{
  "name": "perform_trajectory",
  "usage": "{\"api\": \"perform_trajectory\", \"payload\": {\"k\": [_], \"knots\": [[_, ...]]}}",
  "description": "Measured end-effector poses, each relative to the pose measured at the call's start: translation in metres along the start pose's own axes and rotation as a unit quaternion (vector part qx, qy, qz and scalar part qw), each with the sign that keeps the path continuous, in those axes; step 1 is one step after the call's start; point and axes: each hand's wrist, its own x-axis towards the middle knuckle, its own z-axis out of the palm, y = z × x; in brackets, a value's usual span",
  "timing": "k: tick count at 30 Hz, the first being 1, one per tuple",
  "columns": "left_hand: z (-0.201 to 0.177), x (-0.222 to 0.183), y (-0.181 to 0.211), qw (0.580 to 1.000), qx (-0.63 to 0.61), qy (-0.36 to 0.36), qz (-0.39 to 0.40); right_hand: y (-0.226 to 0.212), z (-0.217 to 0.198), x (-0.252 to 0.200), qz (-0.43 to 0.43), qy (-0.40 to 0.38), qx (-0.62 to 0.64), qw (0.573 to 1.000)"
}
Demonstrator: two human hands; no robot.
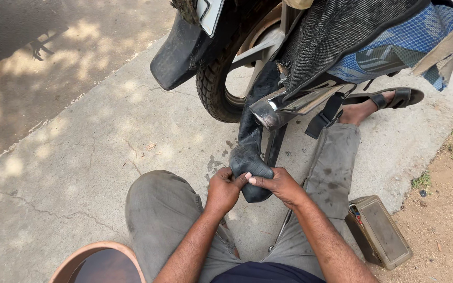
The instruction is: The person prepares an inner tube by filing the surface with a metal tool, applying adhesive from a tube, and placing a patch over the punctured area. They then use a long metal lever to reinstall the tire onto the motorcycle wheel rim.
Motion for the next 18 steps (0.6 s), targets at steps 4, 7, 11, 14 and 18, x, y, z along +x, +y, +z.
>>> {"api": "perform_trajectory", "payload": {"k": [4,7,11,14,18], "knots": [[-0.001,0.001,0.001,0.999,-0.032,-0.008,-0.039,-0.015,0.005,-0.006,-0.017,0.014,-0.014,1.000],[0.002,0.006,-0.005,0.987,-0.156,-0.037,0.000,-0.025,0.005,-0.008,-0.024,0.031,-0.005,0.999],[0.003,0.008,0.000,0.962,-0.258,-0.087,0.003,-0.036,0.004,-0.008,-0.017,0.066,-0.021,0.997],[0.006,0.010,0.010,0.938,-0.330,-0.104,-0.025,-0.042,-0.001,-0.004,-0.041,0.084,-0.019,0.995],[0.004,0.014,0.009,0.952,-0.292,-0.088,-0.022,-0.033,-0.006,0.004,-0.043,0.080,-0.016,0.996]]}}
